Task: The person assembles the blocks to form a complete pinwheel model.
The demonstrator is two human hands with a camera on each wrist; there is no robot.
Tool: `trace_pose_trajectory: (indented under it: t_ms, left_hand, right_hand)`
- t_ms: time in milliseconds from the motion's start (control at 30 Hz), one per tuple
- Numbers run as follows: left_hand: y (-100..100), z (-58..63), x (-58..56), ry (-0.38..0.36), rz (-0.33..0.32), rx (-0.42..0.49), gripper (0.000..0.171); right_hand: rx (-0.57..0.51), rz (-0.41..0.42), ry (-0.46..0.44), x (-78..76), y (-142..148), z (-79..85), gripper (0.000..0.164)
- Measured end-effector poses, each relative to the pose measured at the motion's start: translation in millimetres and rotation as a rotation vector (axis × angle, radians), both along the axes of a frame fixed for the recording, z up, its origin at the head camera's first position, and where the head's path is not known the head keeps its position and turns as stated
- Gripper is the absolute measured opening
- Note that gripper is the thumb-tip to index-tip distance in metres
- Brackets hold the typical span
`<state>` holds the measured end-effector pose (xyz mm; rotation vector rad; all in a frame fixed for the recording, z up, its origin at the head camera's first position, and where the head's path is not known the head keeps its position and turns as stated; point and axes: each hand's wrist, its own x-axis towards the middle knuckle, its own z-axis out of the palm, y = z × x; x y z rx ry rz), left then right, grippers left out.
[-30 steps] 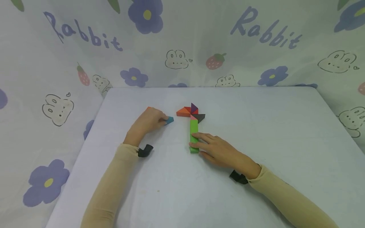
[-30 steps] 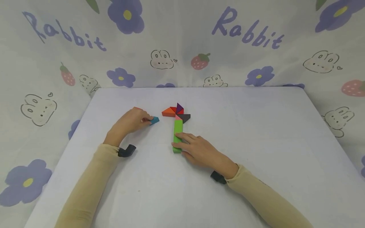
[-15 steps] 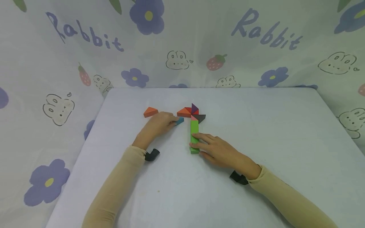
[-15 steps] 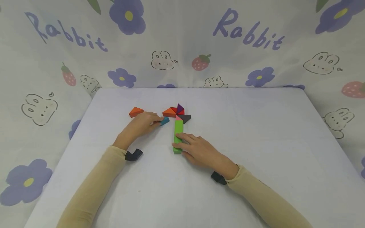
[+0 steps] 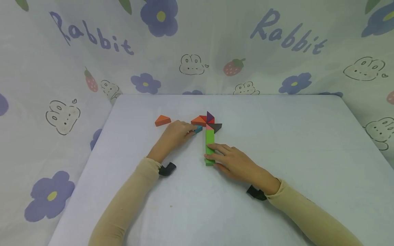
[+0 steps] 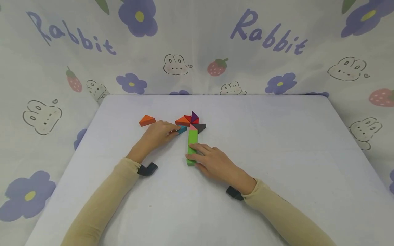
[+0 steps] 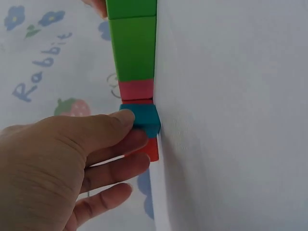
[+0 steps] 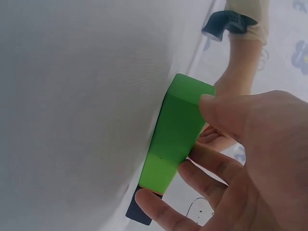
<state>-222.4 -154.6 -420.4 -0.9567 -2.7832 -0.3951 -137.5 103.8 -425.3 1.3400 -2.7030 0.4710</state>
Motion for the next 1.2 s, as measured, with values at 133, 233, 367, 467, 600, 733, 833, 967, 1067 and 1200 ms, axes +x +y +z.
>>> trace_pose_trajectory:
  t_ms: [133, 233, 367, 467, 600, 733, 833, 967, 1067, 1200]
  left_hand:
    - [1.5, -2.2, 0.3, 0.014, 0.003, 0.001, 0.021]
    - [2.0, -2.8, 0.6, 0.007, 0.01, 0.008, 0.023]
    - [1.4, -3.3, 0.7, -0.006, 0.009, 0.013, 0.027]
    - [1.0, -3.4, 0.7, -0.013, 0.004, 0.006, 0.03]
    - [1.2, -2.7, 1.6, -0.028, -0.001, -0.006, 0.034]
    - [2.3, -2.7, 2.1, -0.047, -0.004, -0.022, 0.037]
    - [3.3, -3.4, 2.3, -0.067, -0.001, -0.03, 0.04]
    - [4.0, -3.3, 2.9, -0.08, -0.002, -0.034, 0.042]
    - [4.1, -2.8, 2.8, -0.079, -0.008, -0.033, 0.042]
    - [3.8, -3.0, 2.7, -0.078, -0.018, -0.03, 0.041]
  right_hand:
    - [0.001, 0.007, 0.026, -1.1, -0.7, -1.0, 0.042]
    - [0.006, 0.005, 0.038, -1.6, -1.1, -1.3, 0.041]
    - [0.017, 0.001, 0.044, -2.0, -1.5, -2.4, 0.041]
    - [0.021, -0.001, 0.043, -2.0, -1.5, -3.1, 0.041]
    - [0.018, -0.002, 0.039, -2.1, -1.4, -3.2, 0.041]
    - [0.012, -0.003, 0.033, -2.0, -1.3, -3.0, 0.04]
    - [0.009, -0.004, 0.031, -1.9, -1.1, -2.7, 0.04]
    - [0.006, -0.003, 0.028, -1.6, -1.0, -1.9, 0.04]
    - [0.004, 0.0, 0.027, -1.3, -1.0, -1.2, 0.041]
    - [0.001, 0.005, 0.023, -1.5, -1.0, -1.6, 0.041]
